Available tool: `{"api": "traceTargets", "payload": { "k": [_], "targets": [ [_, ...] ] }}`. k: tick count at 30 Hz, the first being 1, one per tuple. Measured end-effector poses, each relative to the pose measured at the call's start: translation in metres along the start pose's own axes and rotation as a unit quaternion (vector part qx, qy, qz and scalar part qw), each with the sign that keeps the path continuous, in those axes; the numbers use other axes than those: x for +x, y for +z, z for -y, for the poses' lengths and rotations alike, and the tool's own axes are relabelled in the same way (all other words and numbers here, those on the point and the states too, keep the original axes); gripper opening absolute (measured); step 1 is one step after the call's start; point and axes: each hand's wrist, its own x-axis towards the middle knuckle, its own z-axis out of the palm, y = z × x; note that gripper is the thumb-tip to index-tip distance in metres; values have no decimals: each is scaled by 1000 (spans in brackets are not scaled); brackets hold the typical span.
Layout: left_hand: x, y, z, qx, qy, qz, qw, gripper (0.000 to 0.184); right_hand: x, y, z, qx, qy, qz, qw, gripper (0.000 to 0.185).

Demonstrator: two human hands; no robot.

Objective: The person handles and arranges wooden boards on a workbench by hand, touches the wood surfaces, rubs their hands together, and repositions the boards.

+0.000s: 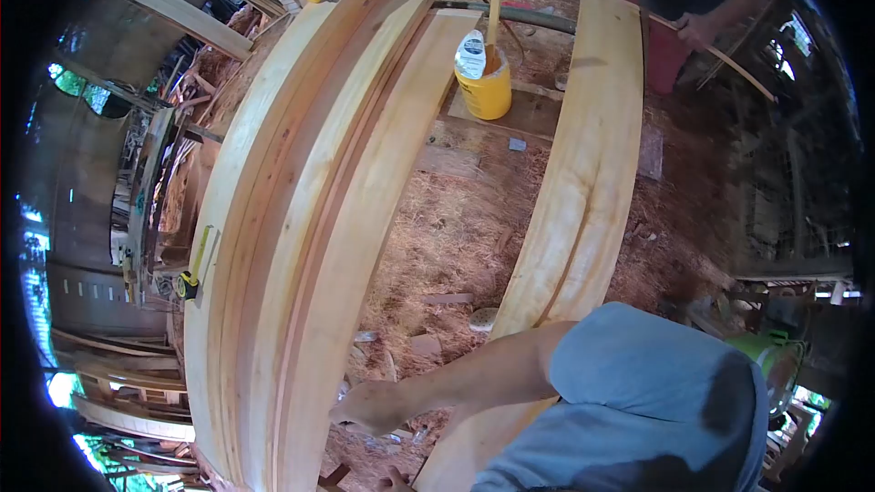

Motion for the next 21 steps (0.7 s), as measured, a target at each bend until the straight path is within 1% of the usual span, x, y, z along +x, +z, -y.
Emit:
{"api": "traceTargets", "payload": {
  "k": [2, 5, 6, 10, 12, 13, 16, 19, 21],
  "targets": [
    [-3, -2, -7, 13, 2, -9, 1000, 46, 1, 4, -3, 4, 2, -1, 1000, 19],
    [-4, -6, -12, 96, -35, 40, 994, 49, 2, 2, 2, 11, 21, 0, 1000, 18],
    [-4, -8, -11, 110, -32, 51, 992, 50, 2, 0, 3, 14, 36, 2, 999, 17],
    [-7, -14, -4, 144, -20, 77, 986, 55, -1, 2, 1, 11, 23, -12, 1000, 18],
    [-9, -16, 0, 159, -16, 83, 984, 58, -2, 2, 0, -51, 22, 27, 998, 19],
    [-9, -16, 1, 167, -12, 88, 982, 59, -2, 5, -2, -55, 20, 30, 998, 19],
    [-8, -16, 7, 186, 4, 91, 978, 63, -2, 12, -7, -28, -1, 54, 998, 18],
    [-5, -15, 7, 184, -5, 100, 978, 60, -4, 20, -13, -41, 1, 65, 997, 15],
    [-2, -14, 5, 190, -5, 109, 976, 57, -4, 23, -16, -46, -54, 15, 997, 13]
  ]
}}
